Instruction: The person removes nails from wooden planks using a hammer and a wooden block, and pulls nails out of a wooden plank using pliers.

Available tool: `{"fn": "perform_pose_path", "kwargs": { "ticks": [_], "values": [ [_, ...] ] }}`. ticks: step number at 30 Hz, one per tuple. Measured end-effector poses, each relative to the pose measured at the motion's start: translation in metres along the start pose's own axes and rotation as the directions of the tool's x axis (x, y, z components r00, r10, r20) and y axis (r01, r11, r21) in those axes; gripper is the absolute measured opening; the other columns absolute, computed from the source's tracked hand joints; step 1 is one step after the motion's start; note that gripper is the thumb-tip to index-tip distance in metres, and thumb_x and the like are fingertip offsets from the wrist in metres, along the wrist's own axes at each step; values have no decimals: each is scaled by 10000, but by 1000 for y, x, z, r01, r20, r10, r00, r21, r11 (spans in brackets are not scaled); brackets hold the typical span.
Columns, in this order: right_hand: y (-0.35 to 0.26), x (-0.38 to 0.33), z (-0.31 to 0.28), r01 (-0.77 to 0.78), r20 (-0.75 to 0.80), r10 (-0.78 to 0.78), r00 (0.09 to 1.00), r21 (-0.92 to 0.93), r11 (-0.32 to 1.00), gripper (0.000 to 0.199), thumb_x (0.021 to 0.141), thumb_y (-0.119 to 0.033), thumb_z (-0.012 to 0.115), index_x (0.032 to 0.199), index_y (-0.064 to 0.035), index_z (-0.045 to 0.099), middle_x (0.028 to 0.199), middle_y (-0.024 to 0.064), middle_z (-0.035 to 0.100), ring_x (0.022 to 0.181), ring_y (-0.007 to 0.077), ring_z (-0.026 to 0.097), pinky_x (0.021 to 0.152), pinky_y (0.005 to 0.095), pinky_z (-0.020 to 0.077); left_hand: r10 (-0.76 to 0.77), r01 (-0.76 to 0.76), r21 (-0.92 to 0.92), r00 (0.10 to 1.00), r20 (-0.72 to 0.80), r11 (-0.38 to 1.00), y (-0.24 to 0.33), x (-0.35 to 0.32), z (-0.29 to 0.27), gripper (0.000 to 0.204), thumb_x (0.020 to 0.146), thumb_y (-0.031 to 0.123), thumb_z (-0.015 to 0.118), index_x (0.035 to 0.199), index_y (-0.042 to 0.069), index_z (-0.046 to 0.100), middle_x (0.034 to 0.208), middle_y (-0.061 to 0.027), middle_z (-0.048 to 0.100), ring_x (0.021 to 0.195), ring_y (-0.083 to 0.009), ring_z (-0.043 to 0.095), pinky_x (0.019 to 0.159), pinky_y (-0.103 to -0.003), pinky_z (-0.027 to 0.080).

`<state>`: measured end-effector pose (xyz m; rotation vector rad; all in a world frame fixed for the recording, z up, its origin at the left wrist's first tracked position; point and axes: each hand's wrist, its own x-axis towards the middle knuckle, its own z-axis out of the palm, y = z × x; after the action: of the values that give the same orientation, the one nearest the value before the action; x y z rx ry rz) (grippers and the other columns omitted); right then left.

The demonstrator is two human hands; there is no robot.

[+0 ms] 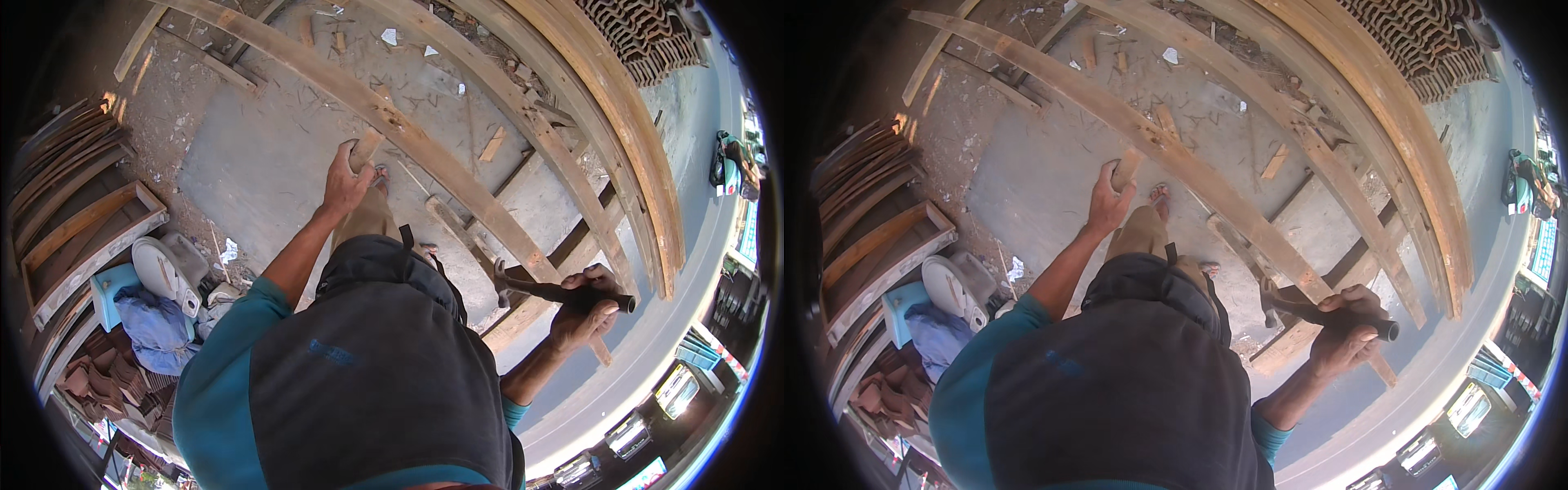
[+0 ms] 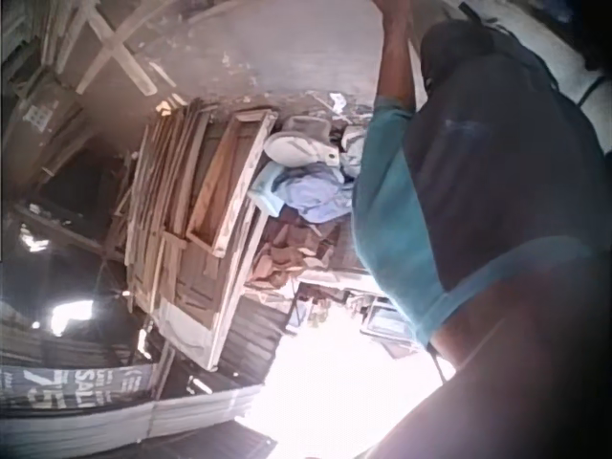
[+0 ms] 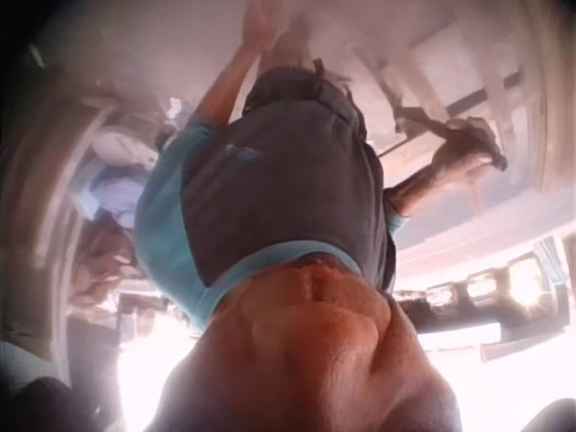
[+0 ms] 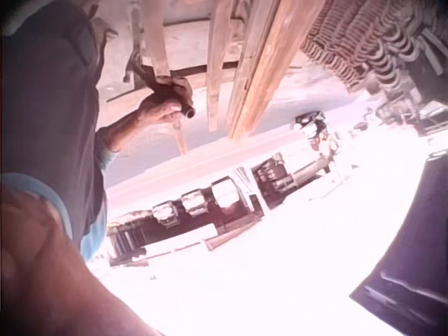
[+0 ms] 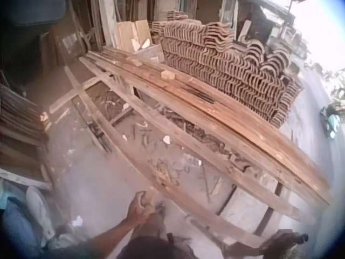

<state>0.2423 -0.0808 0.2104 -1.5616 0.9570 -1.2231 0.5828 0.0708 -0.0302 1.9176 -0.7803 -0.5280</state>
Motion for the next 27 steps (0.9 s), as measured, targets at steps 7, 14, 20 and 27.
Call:
{"fn": "perform_pose_path", "kwargs": {
  "ticks": [7, 14, 20, 27],
  "values": [
    [11, 67, 163, -57, 202, -21, 979, 373, 926, 503, 1011, -516, 555, 1014, -16, 505, 734, 106, 500, 564, 175, 493, 523, 315, 442, 109, -116, 37, 982, 155, 993, 15, 6, -1, 500, 857, 179, 697, 1284, -19, 527, 1161, -228, 614, 1058, -404, 634, 919, -450, 510],
    [-9, 96, 232, -32, 402, -98, 910, 304, 952, 368, 1042, -380, 573, 977, -21, 530, 707, 68, 561, 576, 112, 521, 524, 260, 432, 223, -218, 243, 975, 8, 945, 46, 19, 26, 548, 806, 170, 779, 1277, 20, 543, 1201, -161, 556, 1098, -366, 585, 898, -420, 514],
    [26, 119, 296, 79, 491, -80, 867, 23, 997, 473, 1011, -473, 603, 849, -31, 550, 638, 6, 523, 608, 103, 489, 565, 287, 420, 151, -135, 154, 983, -100, 979, 36, 23, 43, 506, 758, 163, 824, 1208, 58, 617, 1150, -137, 545, 1090, -355, 555, 924, -436, 489],
    [44, 145, 377, 233, 604, -79, 793, -180, 956, 512, 996, -499, 613, 877, -3, 562, 639, 31, 533, 622, 129, 508, 576, 340, 439, 192, -183, 111, 979, -71, 977, 29, 22, 32, 444, 734, 131, 828, 1129, 62, 636, 1082, -130, 555, 1049, -343, 568, 904, -428, 505]
  ]
}}
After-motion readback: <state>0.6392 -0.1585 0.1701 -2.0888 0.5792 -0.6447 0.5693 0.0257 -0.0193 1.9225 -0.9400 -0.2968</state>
